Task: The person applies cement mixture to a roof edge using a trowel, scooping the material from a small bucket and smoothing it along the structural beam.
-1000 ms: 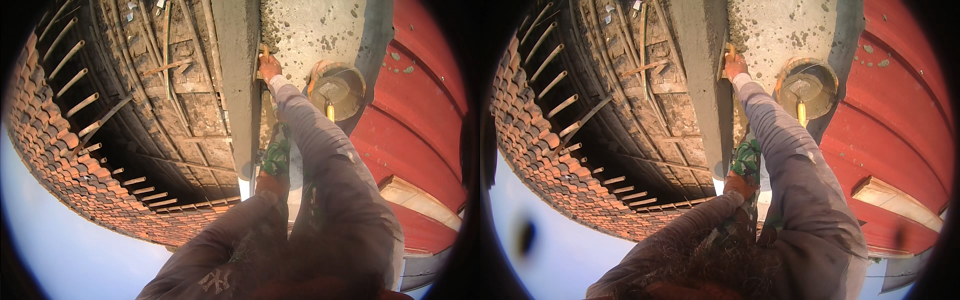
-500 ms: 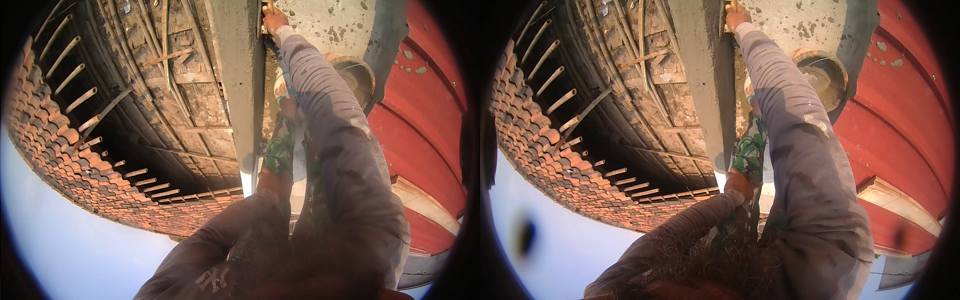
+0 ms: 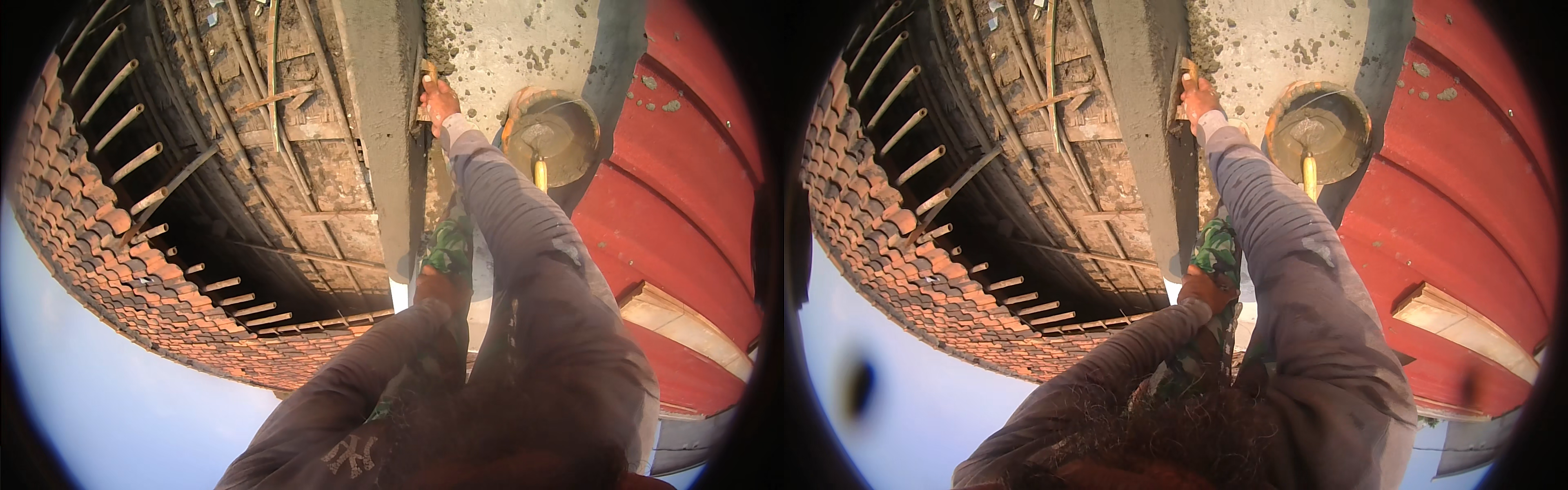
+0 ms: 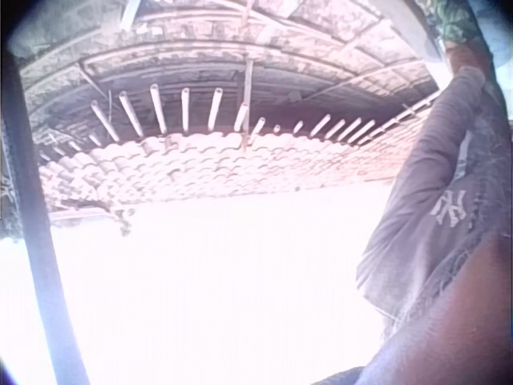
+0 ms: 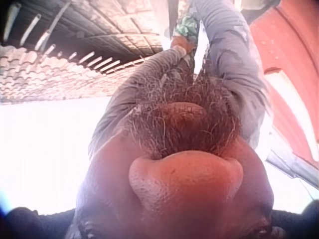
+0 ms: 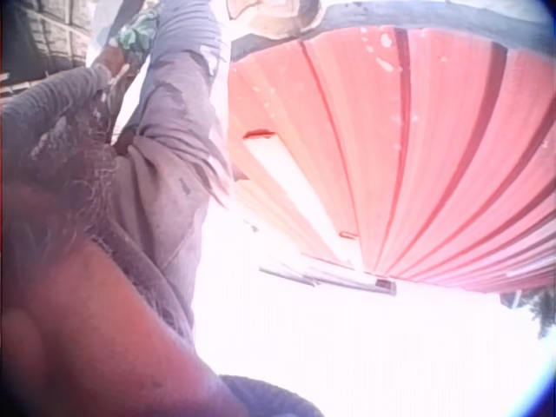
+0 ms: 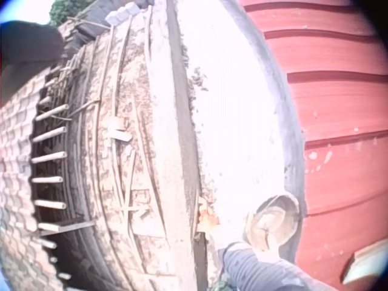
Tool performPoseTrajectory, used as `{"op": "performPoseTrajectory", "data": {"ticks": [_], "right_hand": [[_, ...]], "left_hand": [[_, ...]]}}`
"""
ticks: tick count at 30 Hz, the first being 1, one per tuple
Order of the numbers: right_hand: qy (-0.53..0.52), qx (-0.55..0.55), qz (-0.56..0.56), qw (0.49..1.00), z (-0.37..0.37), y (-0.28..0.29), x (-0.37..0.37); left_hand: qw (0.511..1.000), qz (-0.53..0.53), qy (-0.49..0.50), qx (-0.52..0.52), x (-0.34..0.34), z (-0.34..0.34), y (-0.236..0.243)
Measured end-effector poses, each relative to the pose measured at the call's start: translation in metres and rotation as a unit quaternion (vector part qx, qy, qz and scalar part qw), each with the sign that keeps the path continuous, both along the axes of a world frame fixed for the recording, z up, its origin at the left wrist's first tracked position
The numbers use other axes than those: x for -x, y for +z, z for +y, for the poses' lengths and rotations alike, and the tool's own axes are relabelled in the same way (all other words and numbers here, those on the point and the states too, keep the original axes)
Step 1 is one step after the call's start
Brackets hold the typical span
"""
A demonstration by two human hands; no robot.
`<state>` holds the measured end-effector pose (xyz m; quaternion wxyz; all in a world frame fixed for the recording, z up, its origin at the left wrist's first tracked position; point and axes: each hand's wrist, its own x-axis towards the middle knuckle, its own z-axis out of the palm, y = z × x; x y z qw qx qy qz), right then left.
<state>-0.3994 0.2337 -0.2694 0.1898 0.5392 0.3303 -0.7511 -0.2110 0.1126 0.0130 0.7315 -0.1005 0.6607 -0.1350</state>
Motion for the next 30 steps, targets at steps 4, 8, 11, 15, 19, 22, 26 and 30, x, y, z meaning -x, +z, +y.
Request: {"op": "performPoseTrajectory", "data": {"ticks": [4, 8, 11, 15, 19, 22, 26, 30], "right_hand": [[0.041, -0.17, 0.167, 0.97, 0.082, 0.002, 0.096], [0.053, -0.169, 0.258, 0.95, 0.087, 0.01, 0.099], [0.054, -0.137, 0.259, 0.955, 0.067, 0.028, 0.074], [0.025, -0.006, 0.139, 0.99, -0.011, 0.021, -0.048], [-0.02, -0.046, 0.179, 0.983, 0.023, 0.034, 0.016], [0.013, -0.13, 0.286, 0.949, 0.087, 0.066, 0.106], [-0.012, -0.147, 0.293, 0.945, 0.066, 0.058, 0.087], [-0.019, -0.011, 0.123, 0.992, -0.016, 0.039, -0.043]], "left_hand": [[0.998, 0.028, 0.04, 0.03, -0.008, -0.011, -0.003], [0.999, 0.018, 0.041, 0.023, -0.012, -0.013, -0.006], [1.0, 0.013, 0.023, 0.011, -0.029, -0.024, -0.013], [0.999, 0.035, 0.037, 0.004, -0.019, -0.019, -0.01], [0.997, 0.04, 0.059, 0.014, -0.007, -0.014, 0.002], [0.997, 0.042, 0.068, 0.022, -0.008, -0.016, -0.003], [0.996, 0.031, 0.077, 0.025, -0.005, -0.013, 0.0], [0.997, 0.035, 0.058, 0.026, 0.001, -0.01, 0.0]]}}
